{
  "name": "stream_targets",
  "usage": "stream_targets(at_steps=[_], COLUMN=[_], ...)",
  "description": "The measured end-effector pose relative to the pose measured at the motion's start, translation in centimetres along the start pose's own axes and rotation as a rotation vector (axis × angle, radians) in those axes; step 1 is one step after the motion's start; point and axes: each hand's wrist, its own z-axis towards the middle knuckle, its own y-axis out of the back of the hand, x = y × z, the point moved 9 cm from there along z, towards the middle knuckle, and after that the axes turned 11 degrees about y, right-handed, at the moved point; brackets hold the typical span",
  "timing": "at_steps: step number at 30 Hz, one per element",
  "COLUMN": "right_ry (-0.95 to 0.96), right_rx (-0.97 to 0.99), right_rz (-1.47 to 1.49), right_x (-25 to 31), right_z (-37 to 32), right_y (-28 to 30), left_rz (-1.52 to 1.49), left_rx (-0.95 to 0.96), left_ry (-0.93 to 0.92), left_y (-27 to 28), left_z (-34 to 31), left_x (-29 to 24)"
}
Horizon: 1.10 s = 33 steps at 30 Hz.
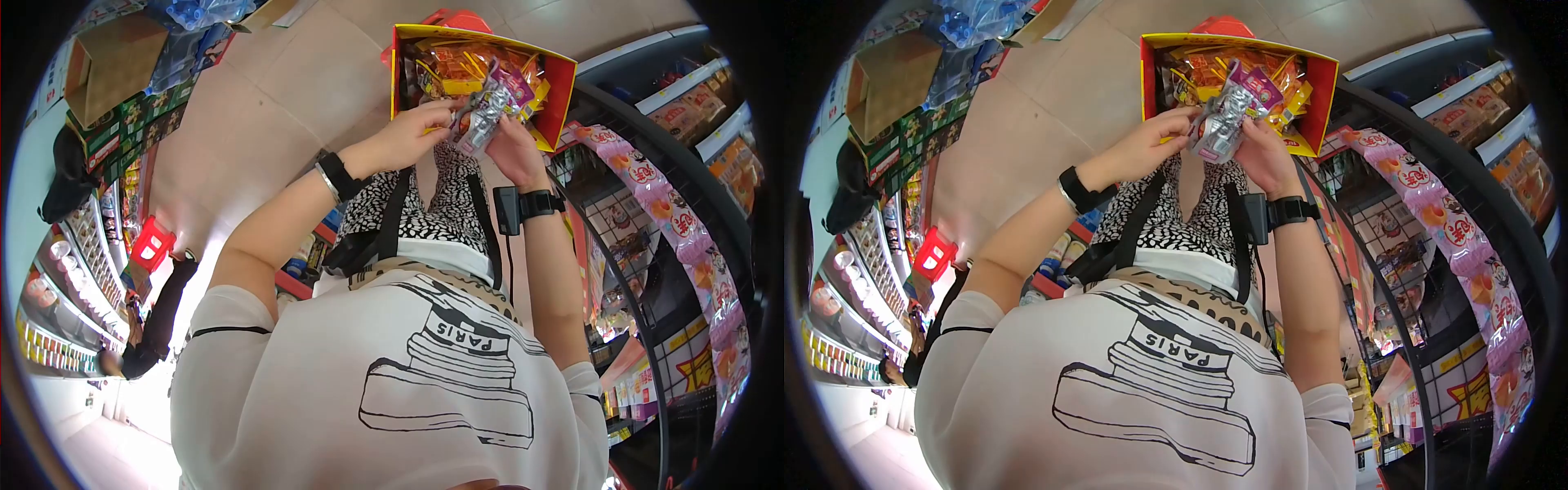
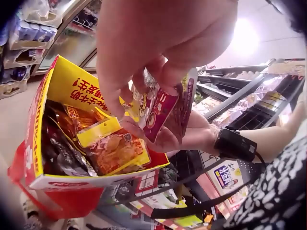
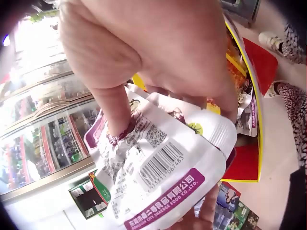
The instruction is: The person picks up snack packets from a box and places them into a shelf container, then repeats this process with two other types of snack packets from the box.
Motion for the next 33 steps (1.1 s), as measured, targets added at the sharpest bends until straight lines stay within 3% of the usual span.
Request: stream_targets(at_steps=[2, 4, 5, 8, 10, 11, 13, 15, 17, 18, 19, 22, 27, 33], right_ry=[0.017, 0.061, 0.057, 0.139, 0.150, 0.161, 0.174, 0.179, 0.173, 0.166, 0.165, 0.144, 0.160, 0.166], right_rx=[0.006, -0.037, -0.036, -0.115, -0.134, -0.150, -0.153, -0.182, -0.147, -0.109, -0.118, -0.049, -0.097, -0.145], right_rz=[-0.041, -0.045, -0.047, -0.087, -0.070, -0.054, -0.039, -0.033, -0.040, -0.047, -0.047, -0.041, -0.020, -0.017], right_x=[0.4, 1.1, 1.2, 2.4, 2.7, 2.9, 3.1, 3.2, 3.1, 2.9, 2.8, 2.4, 2.1, 1.8], right_z=[-0.3, -0.7, -0.9, -1.3, -1.5, -1.6, -1.8, -1.9, -1.9, -1.9, -2.1, -2.2, -2.4, -2.6], right_y=[0.2, 1.5, 2.1, 3.3, 4.0, 4.1, 3.9, 4.1, 4.2, 4.1, 4.4, 4.2, 4.6, 5.6], left_rz=[0.013, 0.021, 0.018, -0.040, -0.157, -0.159, -0.252, -0.233, -0.402, 0.473, 1.279, 1.271, 1.278, 0.925], left_rx=[0.060, 0.392, 0.389, 0.269, -0.225, -0.221, -0.552, -0.530, -0.553, -0.134, 0.314, 0.298, 0.258, 0.004], left_ry=[0.007, 0.286, 0.288, 0.372, 0.486, 0.489, 0.753, 0.801, 1.051, 0.799, 0.406, 0.467, 0.596, 0.671], left_y=[-0.1, -2.2, -2.3, -2.6, 0.9, 0.6, 2.4, 1.9, 0.3, 0.2, -2.5, -2.7, -1.7, -1.3], left_z=[0.4, 0.7, 0.8, 1.7, 2.6, 3.3, 2.9, 4.4, 5.3, 8.4, 8.8, 9.3, 9.4, 9.0], left_x=[-0.3, 2.0, 2.2, 4.7, 8.9, 9.9, 13.8, 14.8, 19.3, 19.0, 18.7, 19.6, 19.2, 19.6])
